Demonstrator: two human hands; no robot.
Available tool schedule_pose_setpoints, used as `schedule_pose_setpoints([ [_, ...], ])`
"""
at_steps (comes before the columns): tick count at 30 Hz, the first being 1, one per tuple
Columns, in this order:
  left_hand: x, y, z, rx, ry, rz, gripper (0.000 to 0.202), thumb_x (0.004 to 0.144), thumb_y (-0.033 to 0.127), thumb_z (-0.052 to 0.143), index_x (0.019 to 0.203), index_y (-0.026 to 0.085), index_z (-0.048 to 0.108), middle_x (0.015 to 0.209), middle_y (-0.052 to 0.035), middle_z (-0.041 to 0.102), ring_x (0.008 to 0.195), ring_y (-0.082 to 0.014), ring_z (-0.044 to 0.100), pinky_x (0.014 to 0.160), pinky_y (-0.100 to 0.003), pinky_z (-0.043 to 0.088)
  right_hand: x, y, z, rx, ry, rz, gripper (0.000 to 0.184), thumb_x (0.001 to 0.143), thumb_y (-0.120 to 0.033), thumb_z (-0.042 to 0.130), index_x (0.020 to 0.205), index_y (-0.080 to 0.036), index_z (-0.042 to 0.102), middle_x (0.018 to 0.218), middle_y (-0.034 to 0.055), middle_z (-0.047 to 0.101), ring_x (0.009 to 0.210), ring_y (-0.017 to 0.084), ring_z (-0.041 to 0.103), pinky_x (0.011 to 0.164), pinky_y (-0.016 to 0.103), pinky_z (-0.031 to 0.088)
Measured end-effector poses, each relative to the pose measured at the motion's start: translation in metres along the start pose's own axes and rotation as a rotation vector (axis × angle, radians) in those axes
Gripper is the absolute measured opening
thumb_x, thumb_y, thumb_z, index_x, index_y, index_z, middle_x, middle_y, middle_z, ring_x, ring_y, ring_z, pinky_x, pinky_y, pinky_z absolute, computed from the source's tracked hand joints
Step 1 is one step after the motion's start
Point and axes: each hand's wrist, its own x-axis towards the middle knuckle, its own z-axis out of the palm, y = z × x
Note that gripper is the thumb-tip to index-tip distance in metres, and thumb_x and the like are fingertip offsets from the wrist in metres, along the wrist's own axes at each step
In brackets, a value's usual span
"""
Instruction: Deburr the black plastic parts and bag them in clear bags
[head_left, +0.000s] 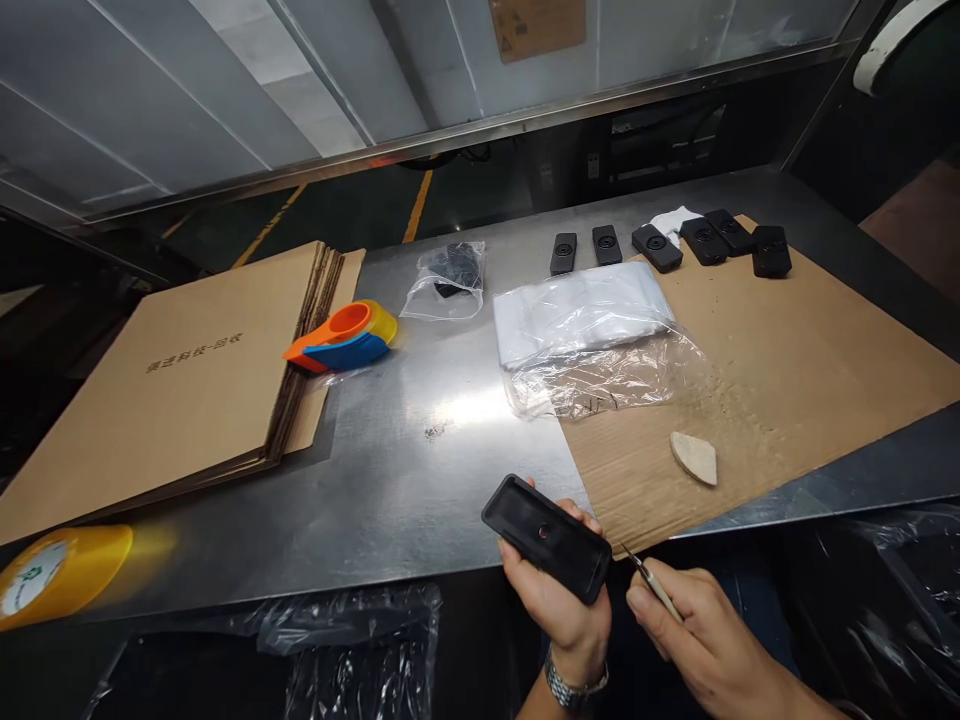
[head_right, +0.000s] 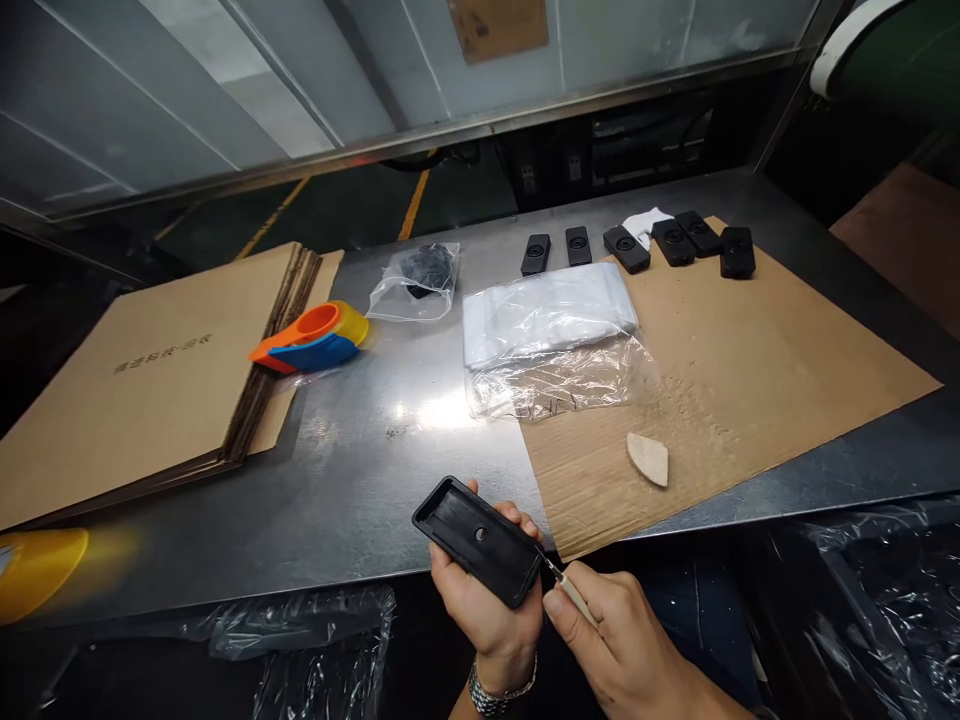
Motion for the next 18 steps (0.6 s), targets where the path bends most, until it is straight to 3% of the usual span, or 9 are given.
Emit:
schedule_pose_setpoints([
  [6,-0.005,-0.003,-0.005,0.015,-0.079,-0.054,0.043,0.085,0.055,0.031,0.102,0.028,0.061,0.063,-0.0014,0.059,0.052,-0.0162,0.054,0.050,-0.026,0.044,0.000,-0.002,0.004,-0.101,0.021,-0.103,0.021,0.091,-0.023,0.038,0.077,-0.018,0.053,0.068,-0.0004,0.055,0.060,0.011,0.050,0.058,0.021,0.038],
  [11,-0.009,-0.010,-0.013,0.111,-0.140,-0.138,0.057,0.083,0.060,0.033,0.067,0.015,0.064,0.061,-0.0056,0.061,0.054,-0.0158,0.056,0.054,-0.026,0.046,0.007,-0.007,-0.002,-0.226,-0.101,-0.082,0.024,0.087,-0.017,0.040,0.064,-0.020,0.041,0.057,-0.0047,0.044,0.052,0.009,0.038,0.051,0.022,0.029],
  [14,-0.012,-0.014,-0.015,0.194,-0.127,-0.191,0.059,0.083,0.060,0.033,0.067,0.013,0.064,0.060,-0.0061,0.061,0.058,-0.0160,0.058,0.060,-0.026,0.046,0.008,-0.009,-0.011,-0.264,-0.189,-0.055,0.025,0.083,-0.013,0.042,0.061,-0.020,0.032,0.055,-0.0065,0.038,0.049,0.008,0.033,0.049,0.022,0.025],
  [18,-0.015,-0.017,-0.015,0.243,-0.151,-0.240,0.059,0.084,0.059,0.033,0.067,0.012,0.063,0.058,-0.0056,0.060,0.056,-0.0161,0.057,0.060,-0.027,0.046,0.011,-0.011,-0.017,-0.293,-0.220,-0.046,0.020,0.075,-0.009,0.045,0.063,-0.021,0.033,0.057,-0.0068,0.039,0.050,0.008,0.033,0.049,0.021,0.024],
])
